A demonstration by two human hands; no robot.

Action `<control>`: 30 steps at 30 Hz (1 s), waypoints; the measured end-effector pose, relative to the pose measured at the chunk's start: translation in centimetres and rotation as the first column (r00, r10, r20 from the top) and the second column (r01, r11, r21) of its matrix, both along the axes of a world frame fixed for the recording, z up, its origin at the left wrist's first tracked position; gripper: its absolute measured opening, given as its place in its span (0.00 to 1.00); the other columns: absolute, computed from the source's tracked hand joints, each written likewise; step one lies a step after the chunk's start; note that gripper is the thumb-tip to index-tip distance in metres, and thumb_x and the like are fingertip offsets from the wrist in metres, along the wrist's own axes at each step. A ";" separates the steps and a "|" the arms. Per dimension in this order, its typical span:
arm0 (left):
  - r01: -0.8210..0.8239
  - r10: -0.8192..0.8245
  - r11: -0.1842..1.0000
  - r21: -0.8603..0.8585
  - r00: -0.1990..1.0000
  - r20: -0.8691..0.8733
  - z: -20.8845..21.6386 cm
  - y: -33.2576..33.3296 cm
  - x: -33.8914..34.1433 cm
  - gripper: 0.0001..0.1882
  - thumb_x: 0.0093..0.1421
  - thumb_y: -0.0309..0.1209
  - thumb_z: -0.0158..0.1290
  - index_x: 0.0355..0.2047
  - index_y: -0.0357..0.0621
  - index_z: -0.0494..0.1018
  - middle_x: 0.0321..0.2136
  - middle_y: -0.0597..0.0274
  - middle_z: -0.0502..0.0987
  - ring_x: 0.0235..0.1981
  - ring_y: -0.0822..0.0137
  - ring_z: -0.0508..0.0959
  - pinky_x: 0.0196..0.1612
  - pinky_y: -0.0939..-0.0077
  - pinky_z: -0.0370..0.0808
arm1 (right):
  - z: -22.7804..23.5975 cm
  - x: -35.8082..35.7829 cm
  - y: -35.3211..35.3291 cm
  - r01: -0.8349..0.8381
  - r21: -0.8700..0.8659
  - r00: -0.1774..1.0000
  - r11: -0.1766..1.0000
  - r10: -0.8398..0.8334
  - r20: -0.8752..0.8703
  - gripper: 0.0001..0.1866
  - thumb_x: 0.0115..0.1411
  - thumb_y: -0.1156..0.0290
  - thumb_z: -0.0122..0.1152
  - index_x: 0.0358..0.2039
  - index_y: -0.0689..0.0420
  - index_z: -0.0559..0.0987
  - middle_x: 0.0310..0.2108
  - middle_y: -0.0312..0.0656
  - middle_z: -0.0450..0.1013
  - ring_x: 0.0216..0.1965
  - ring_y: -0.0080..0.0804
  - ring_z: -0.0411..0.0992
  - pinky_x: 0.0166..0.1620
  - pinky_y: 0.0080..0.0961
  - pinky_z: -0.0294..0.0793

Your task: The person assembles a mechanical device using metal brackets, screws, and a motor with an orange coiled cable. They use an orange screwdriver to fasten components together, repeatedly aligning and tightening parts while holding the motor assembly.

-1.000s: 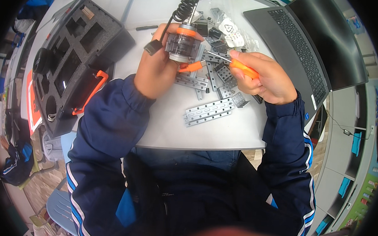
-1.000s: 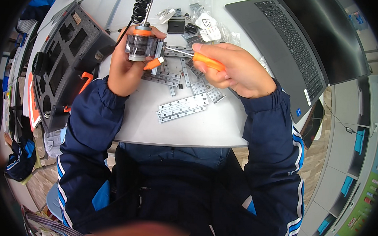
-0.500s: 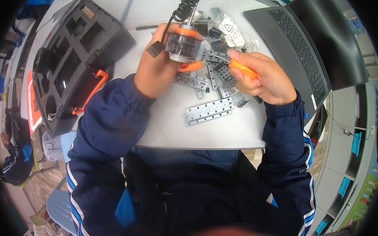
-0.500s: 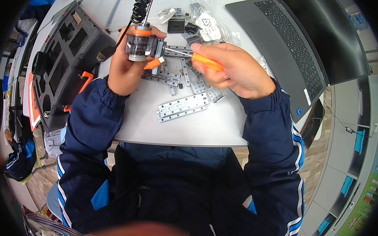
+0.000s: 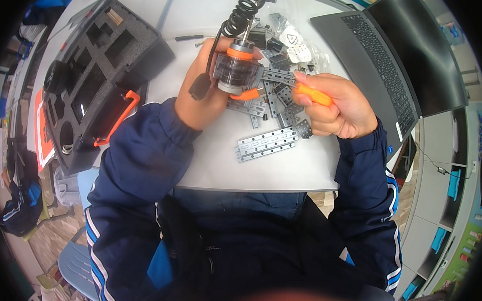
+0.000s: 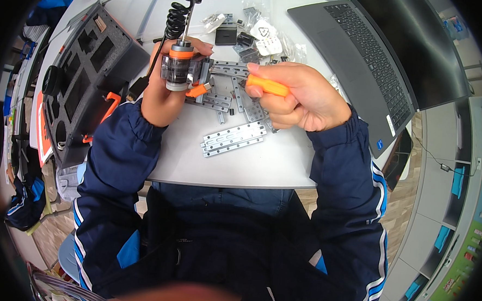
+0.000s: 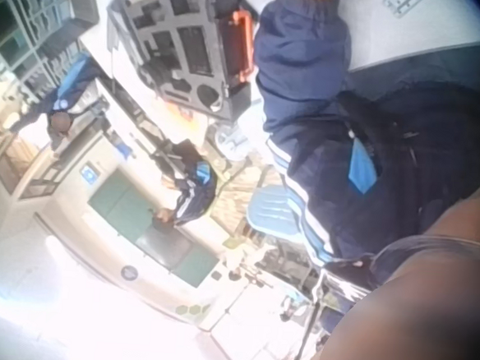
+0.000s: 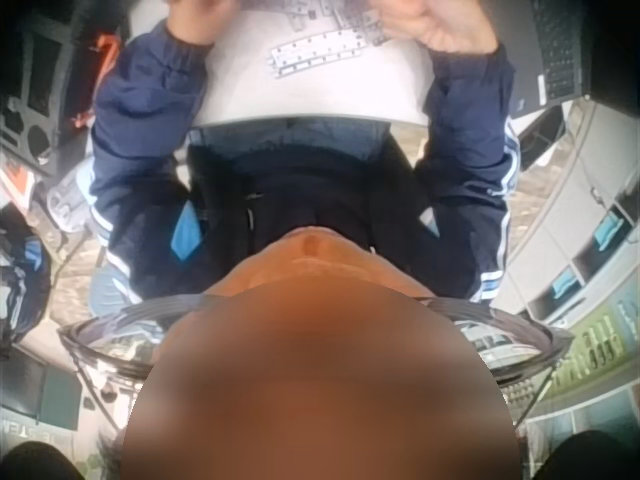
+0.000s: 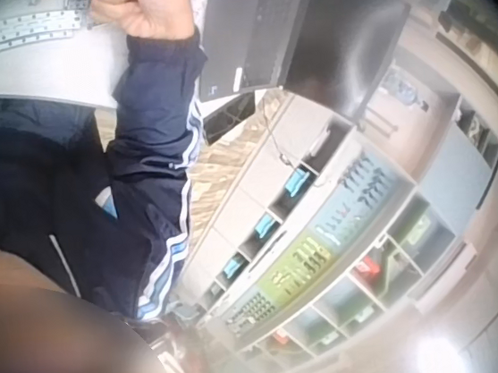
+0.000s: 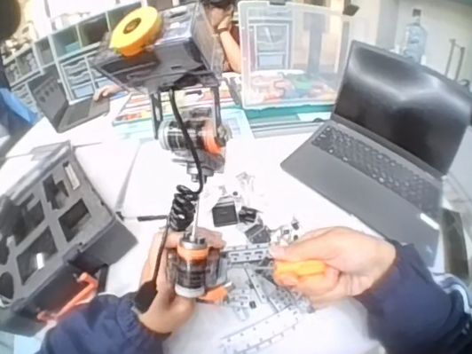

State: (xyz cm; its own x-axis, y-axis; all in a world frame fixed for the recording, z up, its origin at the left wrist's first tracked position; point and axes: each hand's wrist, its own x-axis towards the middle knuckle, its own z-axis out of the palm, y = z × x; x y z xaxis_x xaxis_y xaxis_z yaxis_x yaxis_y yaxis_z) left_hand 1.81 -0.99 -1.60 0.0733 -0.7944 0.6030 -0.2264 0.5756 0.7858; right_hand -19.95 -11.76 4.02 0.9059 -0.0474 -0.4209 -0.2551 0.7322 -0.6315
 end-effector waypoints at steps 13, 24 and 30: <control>0.042 -0.030 0.998 -0.041 0.967 0.252 0.2 0.0 0.7 0.15 0.61 0.22 0.48 0.48 0.36 0.63 0.44 0.54 0.71 0.42 0.68 0.75 0.41 0.78 0.76 | 0.1 0.4 1.0 0.012 -0.392 1.000 0.920 -0.014 -0.003 0.25 0.68 0.54 0.45 0.19 0.58 0.70 0.08 0.22 0.49 0.08 0.12 0.42 0.12 0.16 0.40; -0.088 0.086 0.996 -0.002 0.976 0.201 0.6 0.4 0.6 0.18 0.59 0.16 0.46 0.49 0.36 0.60 0.44 0.54 0.75 0.44 0.65 0.76 0.45 0.75 0.75 | -1.4 1.6 2.6 0.279 -0.945 0.954 0.169 -0.157 0.254 0.20 0.62 0.60 0.57 0.17 0.58 0.73 0.12 0.33 0.61 0.14 0.20 0.57 0.20 0.22 0.57; -0.017 0.018 0.999 -0.036 0.999 0.046 0.6 0.2 0.1 0.21 0.55 0.11 0.44 0.49 0.36 0.60 0.43 0.56 0.74 0.40 0.69 0.76 0.41 0.77 0.75 | -0.8 0.6 2.3 0.143 -0.904 0.978 -0.404 -0.083 0.192 0.16 0.58 0.61 0.61 0.20 0.59 0.74 0.13 0.42 0.65 0.15 0.36 0.66 0.22 0.27 0.63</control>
